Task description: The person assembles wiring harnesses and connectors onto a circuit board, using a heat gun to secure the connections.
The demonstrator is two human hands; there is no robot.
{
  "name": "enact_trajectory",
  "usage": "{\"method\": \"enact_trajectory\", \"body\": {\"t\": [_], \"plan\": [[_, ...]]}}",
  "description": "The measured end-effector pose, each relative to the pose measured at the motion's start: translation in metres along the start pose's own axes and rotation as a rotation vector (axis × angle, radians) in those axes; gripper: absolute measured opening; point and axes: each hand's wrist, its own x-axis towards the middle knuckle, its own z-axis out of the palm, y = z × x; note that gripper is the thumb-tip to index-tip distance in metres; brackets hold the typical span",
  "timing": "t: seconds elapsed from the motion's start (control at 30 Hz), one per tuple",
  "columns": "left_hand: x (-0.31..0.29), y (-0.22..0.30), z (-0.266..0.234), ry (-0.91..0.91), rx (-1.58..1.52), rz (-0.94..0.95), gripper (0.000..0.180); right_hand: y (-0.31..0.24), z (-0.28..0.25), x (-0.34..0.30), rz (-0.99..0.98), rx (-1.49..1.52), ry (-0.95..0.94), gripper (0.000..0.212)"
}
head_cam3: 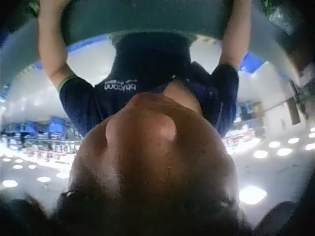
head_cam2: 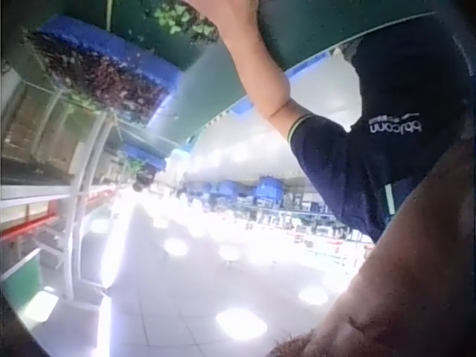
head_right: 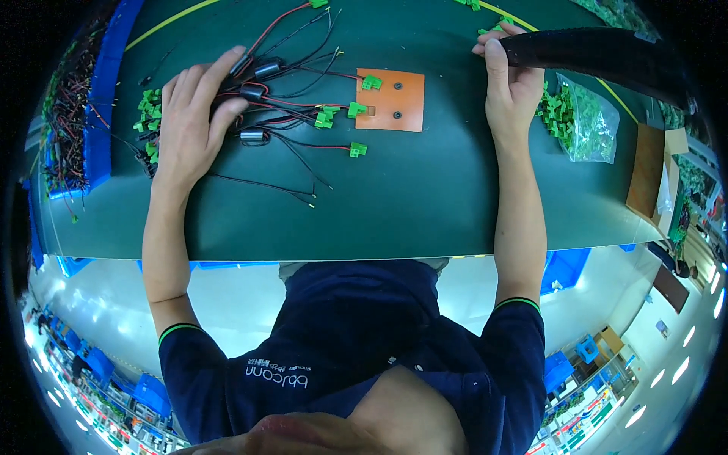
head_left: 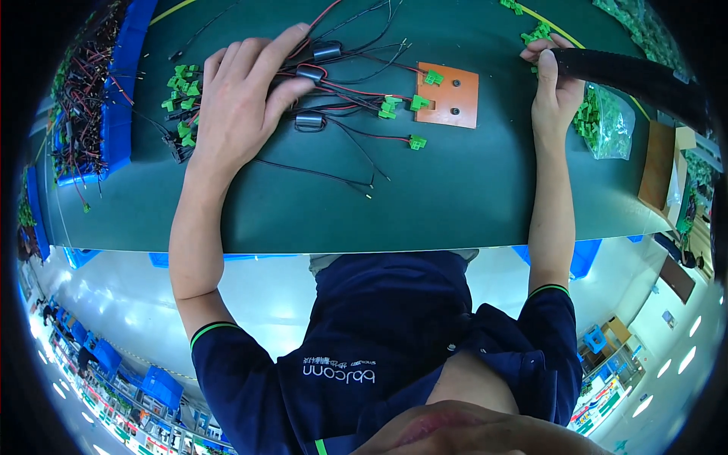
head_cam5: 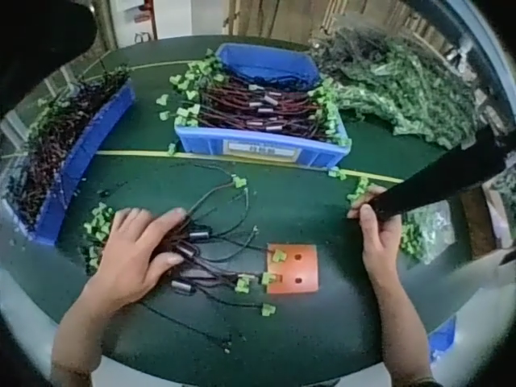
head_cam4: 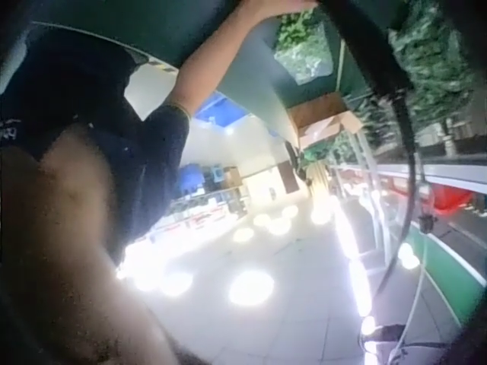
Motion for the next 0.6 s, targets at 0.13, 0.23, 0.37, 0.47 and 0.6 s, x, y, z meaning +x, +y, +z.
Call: {"method": "enact_trajectory", "body": {"t": [0.13,0.23,0.37,0.47,0.6], "plan": [[0.007,-0.005,0.011,0.107,-0.153,-0.157,0.033,0.001,-0.001,0.001,-0.002,-0.013,-0.001,0.034],[0.030,-0.002,0.007,0.097,-0.294,-0.242,0.026,0.004,0.001,0.000,0.027,0.009,0.017,0.035],[0.060,-0.007,0.023,0.106,-0.182,-0.215,0.027,0.007,-0.002,-0.004,0.028,0.030,0.036,0.038],[0.059,-0.009,0.040,0.024,-0.280,-0.282,0.019,0.008,0.001,-0.007,0.058,0.032,0.054,0.039],[0.050,0.000,0.046,0.191,-0.350,-0.288,0.013,0.009,0.001,-0.009,0.059,0.049,0.056,0.040]]}}
